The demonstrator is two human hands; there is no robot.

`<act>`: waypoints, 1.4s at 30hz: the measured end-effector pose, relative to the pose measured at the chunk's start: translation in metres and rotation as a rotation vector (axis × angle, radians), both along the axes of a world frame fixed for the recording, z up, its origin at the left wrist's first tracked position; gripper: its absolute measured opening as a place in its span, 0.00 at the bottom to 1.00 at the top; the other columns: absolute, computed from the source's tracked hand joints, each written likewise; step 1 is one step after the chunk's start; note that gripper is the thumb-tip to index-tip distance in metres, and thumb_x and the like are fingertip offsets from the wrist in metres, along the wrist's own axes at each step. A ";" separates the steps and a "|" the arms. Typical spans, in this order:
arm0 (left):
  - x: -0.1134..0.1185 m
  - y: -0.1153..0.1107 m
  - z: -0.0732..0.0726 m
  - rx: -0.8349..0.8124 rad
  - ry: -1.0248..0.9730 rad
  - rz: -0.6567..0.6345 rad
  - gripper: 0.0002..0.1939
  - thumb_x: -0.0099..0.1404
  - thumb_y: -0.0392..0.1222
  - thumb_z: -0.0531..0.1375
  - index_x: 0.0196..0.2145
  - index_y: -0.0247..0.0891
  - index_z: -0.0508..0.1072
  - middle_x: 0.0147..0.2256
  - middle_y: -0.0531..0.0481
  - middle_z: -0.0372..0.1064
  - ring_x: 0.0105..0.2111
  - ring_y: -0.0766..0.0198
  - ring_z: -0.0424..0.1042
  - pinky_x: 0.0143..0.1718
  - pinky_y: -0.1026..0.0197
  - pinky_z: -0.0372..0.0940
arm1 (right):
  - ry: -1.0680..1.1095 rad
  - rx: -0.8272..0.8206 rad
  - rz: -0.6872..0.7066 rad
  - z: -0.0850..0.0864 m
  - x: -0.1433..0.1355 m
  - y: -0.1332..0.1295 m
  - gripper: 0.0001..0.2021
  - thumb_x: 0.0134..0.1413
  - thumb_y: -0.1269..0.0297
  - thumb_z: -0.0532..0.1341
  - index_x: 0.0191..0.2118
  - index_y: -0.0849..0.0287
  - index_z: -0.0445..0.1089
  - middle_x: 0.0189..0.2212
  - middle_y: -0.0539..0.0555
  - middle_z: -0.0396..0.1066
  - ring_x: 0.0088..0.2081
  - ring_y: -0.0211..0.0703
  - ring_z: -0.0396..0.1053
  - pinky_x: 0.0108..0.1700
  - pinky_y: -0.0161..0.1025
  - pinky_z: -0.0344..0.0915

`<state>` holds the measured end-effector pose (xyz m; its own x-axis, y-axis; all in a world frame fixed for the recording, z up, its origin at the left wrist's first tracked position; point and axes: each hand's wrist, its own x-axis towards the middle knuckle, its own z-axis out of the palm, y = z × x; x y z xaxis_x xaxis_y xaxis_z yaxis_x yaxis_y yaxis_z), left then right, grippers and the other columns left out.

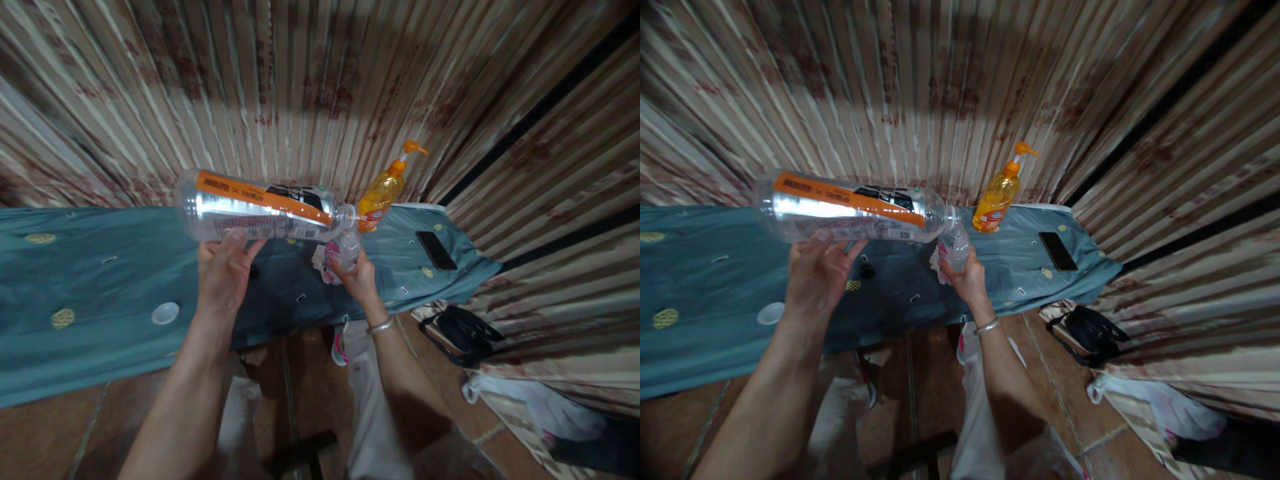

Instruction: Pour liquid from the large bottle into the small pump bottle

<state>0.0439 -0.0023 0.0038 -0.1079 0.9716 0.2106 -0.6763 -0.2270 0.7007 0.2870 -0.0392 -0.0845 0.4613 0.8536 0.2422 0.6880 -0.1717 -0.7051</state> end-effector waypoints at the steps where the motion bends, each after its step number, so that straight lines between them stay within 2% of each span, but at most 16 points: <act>1: 0.000 0.000 0.000 -0.001 0.002 -0.002 0.24 0.43 0.43 0.81 0.36 0.43 0.77 0.32 0.52 0.81 0.38 0.56 0.82 0.45 0.54 0.79 | 0.001 0.002 -0.001 0.000 0.000 0.000 0.33 0.47 0.44 0.71 0.54 0.59 0.69 0.38 0.58 0.82 0.38 0.54 0.80 0.36 0.41 0.71; 9: -0.003 0.001 -0.003 0.002 0.045 -0.011 0.20 0.47 0.44 0.80 0.35 0.45 0.77 0.34 0.52 0.82 0.42 0.54 0.82 0.47 0.52 0.78 | 0.006 -0.002 0.002 0.000 0.000 0.000 0.31 0.47 0.45 0.72 0.53 0.58 0.69 0.37 0.58 0.82 0.38 0.54 0.80 0.35 0.41 0.71; 20: -0.003 0.000 -0.002 0.003 0.059 -0.013 0.21 0.47 0.44 0.80 0.36 0.44 0.76 0.36 0.51 0.82 0.43 0.54 0.82 0.51 0.50 0.77 | 0.007 0.024 0.011 -0.002 0.001 0.001 0.31 0.47 0.45 0.71 0.53 0.57 0.69 0.37 0.58 0.82 0.40 0.55 0.80 0.36 0.42 0.72; 27: -0.005 0.000 -0.003 -0.015 0.081 -0.024 0.20 0.49 0.44 0.78 0.37 0.45 0.76 0.40 0.51 0.83 0.50 0.51 0.80 0.52 0.48 0.77 | 0.023 0.019 0.019 0.000 0.000 0.000 0.31 0.48 0.45 0.71 0.53 0.58 0.69 0.39 0.59 0.83 0.41 0.54 0.80 0.37 0.41 0.72; 32: -0.003 0.000 -0.004 0.000 0.043 -0.010 0.18 0.50 0.43 0.78 0.36 0.42 0.77 0.38 0.49 0.82 0.47 0.52 0.81 0.52 0.48 0.77 | 0.027 0.012 0.007 0.002 -0.001 -0.001 0.31 0.47 0.46 0.72 0.54 0.57 0.69 0.39 0.58 0.83 0.41 0.54 0.80 0.38 0.42 0.73; 39: -0.001 -0.001 0.000 0.004 0.036 -0.004 0.19 0.48 0.43 0.79 0.35 0.44 0.77 0.35 0.51 0.82 0.40 0.56 0.82 0.46 0.54 0.78 | 0.030 0.006 0.008 0.003 -0.001 -0.001 0.32 0.46 0.44 0.72 0.54 0.57 0.69 0.39 0.59 0.83 0.42 0.55 0.81 0.39 0.42 0.73; 42: -0.001 -0.001 0.000 -0.003 0.033 0.002 0.21 0.47 0.43 0.80 0.36 0.42 0.77 0.34 0.51 0.82 0.40 0.56 0.82 0.46 0.53 0.78 | 0.026 0.019 0.007 0.002 -0.001 -0.001 0.32 0.47 0.43 0.71 0.53 0.58 0.70 0.39 0.59 0.82 0.41 0.55 0.81 0.38 0.42 0.73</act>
<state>0.0430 -0.0032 0.0039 -0.1025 0.9720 0.2116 -0.6525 -0.2263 0.7232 0.2864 -0.0405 -0.0822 0.4617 0.8522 0.2463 0.6704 -0.1535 -0.7259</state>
